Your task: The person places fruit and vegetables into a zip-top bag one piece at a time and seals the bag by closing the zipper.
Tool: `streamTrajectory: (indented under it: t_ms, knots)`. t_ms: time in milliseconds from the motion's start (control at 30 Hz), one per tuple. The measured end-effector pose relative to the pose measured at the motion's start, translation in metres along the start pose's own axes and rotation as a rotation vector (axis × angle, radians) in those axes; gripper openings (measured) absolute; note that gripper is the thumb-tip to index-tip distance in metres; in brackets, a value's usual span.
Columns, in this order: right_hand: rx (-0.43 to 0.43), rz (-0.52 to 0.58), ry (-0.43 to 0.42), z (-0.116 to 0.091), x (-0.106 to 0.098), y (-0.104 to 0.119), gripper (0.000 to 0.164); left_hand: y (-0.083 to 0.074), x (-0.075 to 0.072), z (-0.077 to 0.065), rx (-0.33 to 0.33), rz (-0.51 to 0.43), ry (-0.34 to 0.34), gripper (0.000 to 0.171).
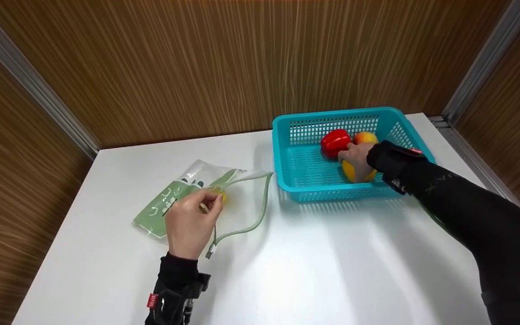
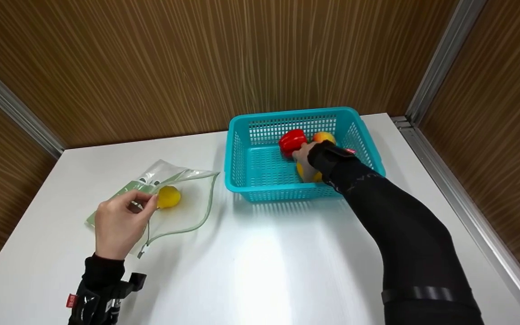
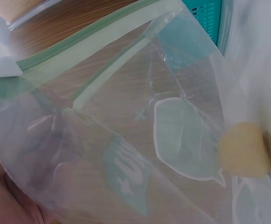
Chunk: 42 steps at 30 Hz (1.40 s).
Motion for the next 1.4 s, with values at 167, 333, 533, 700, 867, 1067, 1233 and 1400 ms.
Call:
streamTrajectory:
  t_ms: [167, 333, 533, 700, 867, 1067, 1233, 1400]
  knots:
    - [0.068, 0.120, -0.046, -0.017, -0.014, -0.002, 0.069, -0.002, -0.002, 0.002, 0.003, -0.008, 0.005, 0.009]
    - [0.088, 0.192, -0.080, -0.032, -0.028, -0.003, 0.076, -0.003, -0.004, 0.004, -0.006, -0.005, 0.009, 0.008]
    - [0.056, 0.289, -0.202, -0.047, -0.042, 0.000, 0.078, -0.002, -0.005, 0.004, -0.011, -0.009, 0.021, 0.008]
    - [0.003, 0.355, -0.300, -0.059, -0.050, 0.011, 0.077, -0.001, -0.005, 0.004, -0.013, -0.016, 0.023, 0.009]
    - [-0.033, 0.383, -0.345, -0.062, -0.047, 0.029, 0.080, -0.001, -0.005, 0.002, -0.013, -0.017, 0.018, 0.009]
    - [-0.113, 0.418, -0.421, -0.060, -0.041, 0.057, 0.078, 0.000, -0.005, -0.001, -0.017, -0.014, 0.010, 0.008]
    - [-0.172, 0.476, -0.507, -0.062, -0.039, 0.087, 0.081, -0.001, -0.006, -0.001, -0.008, -0.020, -0.002, 0.009]
    - [-0.229, 0.552, -0.576, -0.067, -0.034, 0.119, 0.081, -0.002, -0.006, -0.001, -0.006, -0.021, -0.006, 0.009]
Point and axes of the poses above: each hand's wrist, its own z-axis towards the middle knuckle, its own x-axis out of the palm, y = z × x, the point moved 1 cm from there along z, towards the middle knuckle, and after that the axes turned 11 degrees about z, right-handed, at the moved point
